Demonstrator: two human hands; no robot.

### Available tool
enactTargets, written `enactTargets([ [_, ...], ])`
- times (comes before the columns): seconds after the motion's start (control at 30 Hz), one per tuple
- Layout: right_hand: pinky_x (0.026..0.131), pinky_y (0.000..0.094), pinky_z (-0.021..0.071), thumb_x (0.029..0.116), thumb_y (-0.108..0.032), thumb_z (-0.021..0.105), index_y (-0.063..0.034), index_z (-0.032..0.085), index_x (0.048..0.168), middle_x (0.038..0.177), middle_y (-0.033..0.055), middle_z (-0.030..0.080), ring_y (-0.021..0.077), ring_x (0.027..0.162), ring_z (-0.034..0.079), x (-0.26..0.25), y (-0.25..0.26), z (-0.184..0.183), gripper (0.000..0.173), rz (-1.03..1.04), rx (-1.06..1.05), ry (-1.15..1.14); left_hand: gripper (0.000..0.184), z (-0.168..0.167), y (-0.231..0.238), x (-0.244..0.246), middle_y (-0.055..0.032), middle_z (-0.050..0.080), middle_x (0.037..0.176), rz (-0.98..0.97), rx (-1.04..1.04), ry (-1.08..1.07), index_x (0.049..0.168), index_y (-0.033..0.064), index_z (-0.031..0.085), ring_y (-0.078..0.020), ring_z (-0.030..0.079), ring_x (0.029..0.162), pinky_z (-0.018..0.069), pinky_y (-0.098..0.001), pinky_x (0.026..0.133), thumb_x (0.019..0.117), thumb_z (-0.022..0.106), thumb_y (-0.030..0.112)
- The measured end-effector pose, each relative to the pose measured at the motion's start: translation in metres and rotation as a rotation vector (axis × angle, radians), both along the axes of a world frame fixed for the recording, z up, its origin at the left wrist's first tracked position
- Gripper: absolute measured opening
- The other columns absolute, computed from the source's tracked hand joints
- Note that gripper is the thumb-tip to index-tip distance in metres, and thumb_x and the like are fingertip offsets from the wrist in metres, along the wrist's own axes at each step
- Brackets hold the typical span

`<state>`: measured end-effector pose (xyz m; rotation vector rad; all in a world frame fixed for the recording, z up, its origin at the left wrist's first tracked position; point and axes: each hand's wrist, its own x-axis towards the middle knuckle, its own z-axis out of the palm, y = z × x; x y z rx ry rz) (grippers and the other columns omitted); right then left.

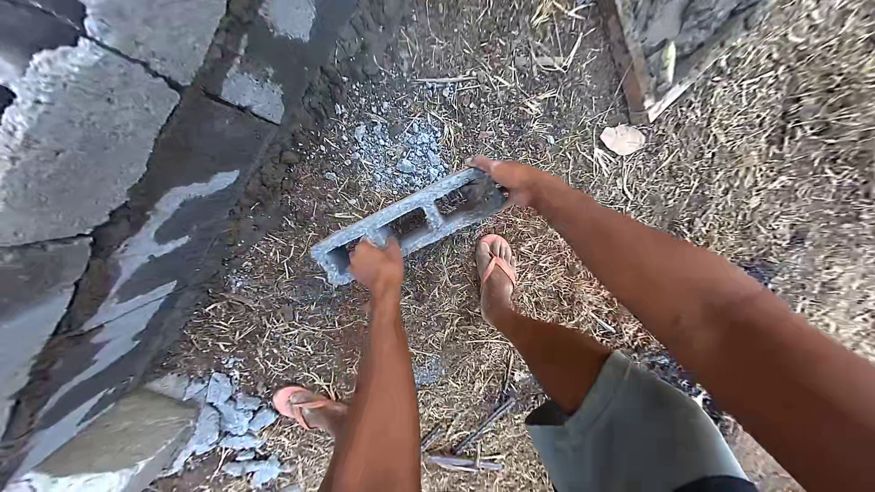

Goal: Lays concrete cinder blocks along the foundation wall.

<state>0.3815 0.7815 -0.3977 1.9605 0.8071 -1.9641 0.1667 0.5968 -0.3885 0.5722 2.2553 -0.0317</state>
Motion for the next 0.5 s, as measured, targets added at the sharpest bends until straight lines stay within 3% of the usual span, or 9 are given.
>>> enactTargets([
  [0.13, 0.093, 0.0501, 0.056, 0.0991, -0.07, 0.045, -0.0117, 0.058, 0.138, 0.126, 0.0128, 0.066, 0.0264, 0.113, 0.066, 0.04, 0.036, -0.025, 0.071, -0.056, -0.017, -0.019, 0.045, -0.011, 0.05, 0.033, -0.0272, 0.068, 0.116, -0.037, -0.07, -0.005, 0.114, -0.0008, 0.069, -0.0452, 0.063, 0.116, 0.0438, -0.0684, 0.101, 0.0953, 0.066, 0.041],
  [0.23, 0.091, 0.0485, 0.0575, 0.0988, -0.069, 0.047, -0.01, 0.056, 0.139, 0.124, 0.0129, 0.066, 0.0257, 0.111, 0.067, 0.058, 0.06, -0.041, 0.072, -0.088, -0.019, -0.02, 0.046, -0.027, 0.073, 0.056, -0.0265, 0.068, 0.117, -0.034, -0.097, 0.002, 0.114, -0.0005, 0.068, -0.0449, 0.062, 0.118, 0.0433, -0.0676, 0.101, 0.095, 0.065, 0.042],
  [0.37, 0.094, 0.0479, 0.0559, 0.1033, -0.065, 0.041, -0.0109, 0.054, 0.142, 0.129, 0.0125, 0.064, 0.0251, 0.115, 0.065, 0.074, 0.08, -0.054, 0.067, -0.07, -0.038, -0.029, 0.048, -0.041, 0.089, 0.081, -0.0264, 0.067, 0.121, -0.031, -0.125, 0.035, 0.117, -0.0002, 0.068, -0.0451, 0.06, 0.121, 0.0425, -0.0668, 0.102, 0.0958, 0.065, 0.042],
  [0.5, 0.097, 0.0524, 0.0556, 0.0981, -0.071, 0.047, -0.0069, 0.056, 0.141, 0.131, 0.0159, 0.065, 0.0283, 0.119, 0.065, 0.089, 0.075, -0.073, 0.078, -0.03, 0.019, -0.048, 0.053, -0.043, 0.086, 0.093, -0.0298, 0.064, 0.123, -0.06, -0.11, 0.078, 0.122, -0.0024, 0.064, -0.0474, 0.059, 0.121, 0.0426, -0.0682, 0.101, 0.0985, 0.06, 0.045],
])
